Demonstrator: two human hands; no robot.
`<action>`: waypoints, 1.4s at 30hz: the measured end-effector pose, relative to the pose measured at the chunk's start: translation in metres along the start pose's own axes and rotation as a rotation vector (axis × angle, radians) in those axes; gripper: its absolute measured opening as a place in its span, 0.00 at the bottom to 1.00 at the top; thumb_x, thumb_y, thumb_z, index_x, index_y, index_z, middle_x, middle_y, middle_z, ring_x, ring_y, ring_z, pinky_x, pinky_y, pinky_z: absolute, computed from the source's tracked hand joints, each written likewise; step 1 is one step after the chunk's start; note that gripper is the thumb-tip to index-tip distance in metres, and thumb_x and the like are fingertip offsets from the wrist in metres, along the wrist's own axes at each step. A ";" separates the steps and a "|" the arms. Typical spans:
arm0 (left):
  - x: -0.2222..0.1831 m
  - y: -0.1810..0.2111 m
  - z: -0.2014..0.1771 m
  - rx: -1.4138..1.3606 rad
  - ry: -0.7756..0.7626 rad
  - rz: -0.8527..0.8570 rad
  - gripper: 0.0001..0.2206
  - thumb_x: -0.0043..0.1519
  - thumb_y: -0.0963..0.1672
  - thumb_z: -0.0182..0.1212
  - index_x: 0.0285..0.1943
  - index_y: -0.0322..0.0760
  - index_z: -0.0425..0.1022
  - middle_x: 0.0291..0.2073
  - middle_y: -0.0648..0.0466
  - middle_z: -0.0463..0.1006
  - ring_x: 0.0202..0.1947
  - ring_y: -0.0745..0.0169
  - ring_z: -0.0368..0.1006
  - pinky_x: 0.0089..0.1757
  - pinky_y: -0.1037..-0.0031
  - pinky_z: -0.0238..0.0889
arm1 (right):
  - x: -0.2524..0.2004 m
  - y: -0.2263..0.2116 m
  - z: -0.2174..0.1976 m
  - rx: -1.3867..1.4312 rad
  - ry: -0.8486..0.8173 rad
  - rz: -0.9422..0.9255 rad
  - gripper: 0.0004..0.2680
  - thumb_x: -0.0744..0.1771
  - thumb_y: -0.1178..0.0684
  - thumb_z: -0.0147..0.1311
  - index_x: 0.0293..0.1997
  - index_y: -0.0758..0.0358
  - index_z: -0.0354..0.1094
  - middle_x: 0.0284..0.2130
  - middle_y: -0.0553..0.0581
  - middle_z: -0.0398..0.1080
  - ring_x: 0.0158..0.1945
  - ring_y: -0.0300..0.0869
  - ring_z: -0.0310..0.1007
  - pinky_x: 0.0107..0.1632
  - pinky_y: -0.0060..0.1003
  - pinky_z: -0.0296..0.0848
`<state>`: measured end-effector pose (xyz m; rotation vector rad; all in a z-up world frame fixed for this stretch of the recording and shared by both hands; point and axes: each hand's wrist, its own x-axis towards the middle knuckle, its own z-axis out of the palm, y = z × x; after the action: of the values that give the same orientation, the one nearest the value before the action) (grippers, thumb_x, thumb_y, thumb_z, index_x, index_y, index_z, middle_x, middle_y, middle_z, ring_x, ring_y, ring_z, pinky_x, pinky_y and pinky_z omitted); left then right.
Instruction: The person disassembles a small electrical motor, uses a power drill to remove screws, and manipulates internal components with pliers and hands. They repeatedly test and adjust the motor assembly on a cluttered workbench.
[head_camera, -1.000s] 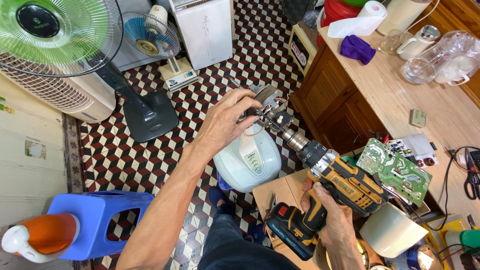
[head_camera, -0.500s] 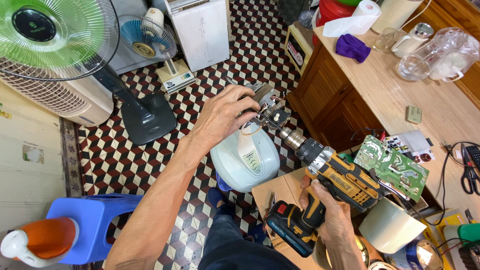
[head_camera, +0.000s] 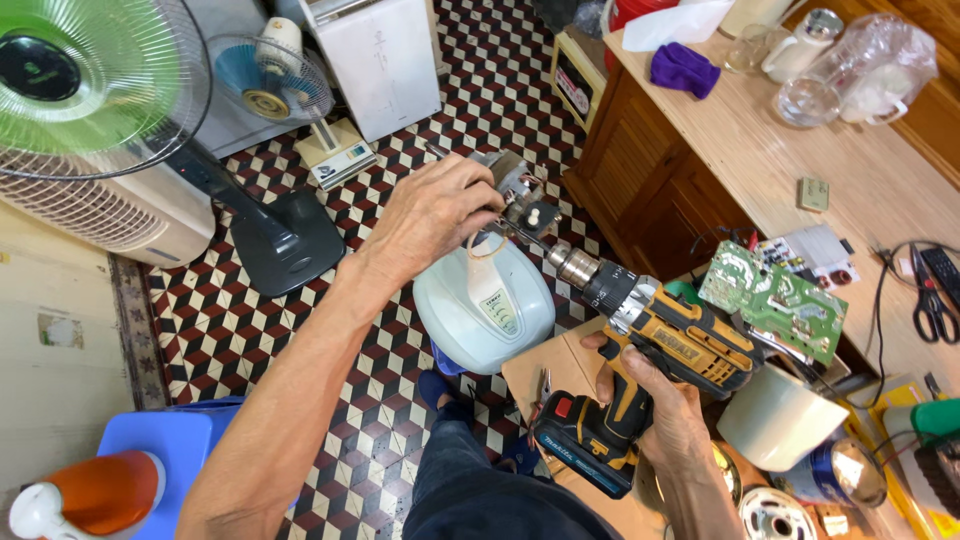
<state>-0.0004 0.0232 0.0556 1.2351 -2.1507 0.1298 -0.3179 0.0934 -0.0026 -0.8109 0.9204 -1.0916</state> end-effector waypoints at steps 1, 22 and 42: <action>0.002 0.000 0.000 -0.002 -0.001 0.014 0.08 0.57 0.42 0.72 0.43 0.39 0.82 0.44 0.57 0.77 0.47 0.60 0.73 0.47 0.69 0.70 | 0.000 -0.001 -0.002 -0.007 -0.019 -0.021 0.14 0.63 0.56 0.57 0.52 0.67 0.70 0.41 0.70 0.77 0.26 0.45 0.71 0.27 0.38 0.73; 0.004 0.012 0.002 0.041 -0.075 0.205 0.09 0.65 0.41 0.72 0.52 0.37 0.80 0.43 0.56 0.80 0.43 0.61 0.75 0.44 0.72 0.70 | -0.120 0.056 -0.136 0.036 0.536 -0.106 0.16 0.68 0.50 0.55 0.58 0.71 0.66 0.45 0.67 0.75 0.31 0.41 0.70 0.33 0.33 0.71; -0.009 -0.026 -0.003 -0.151 -0.089 0.044 0.34 0.54 0.47 0.77 0.71 0.43 0.68 0.60 0.49 0.73 0.57 0.53 0.71 0.55 0.64 0.72 | -0.026 0.240 -0.184 -0.524 0.802 0.484 0.13 0.67 0.51 0.61 0.54 0.69 0.71 0.40 0.62 0.76 0.36 0.44 0.78 0.39 0.39 0.78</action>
<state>0.0252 0.0173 0.0471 1.1261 -2.2201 -0.0694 -0.4019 0.1646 -0.2852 -0.4944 2.0209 -0.7332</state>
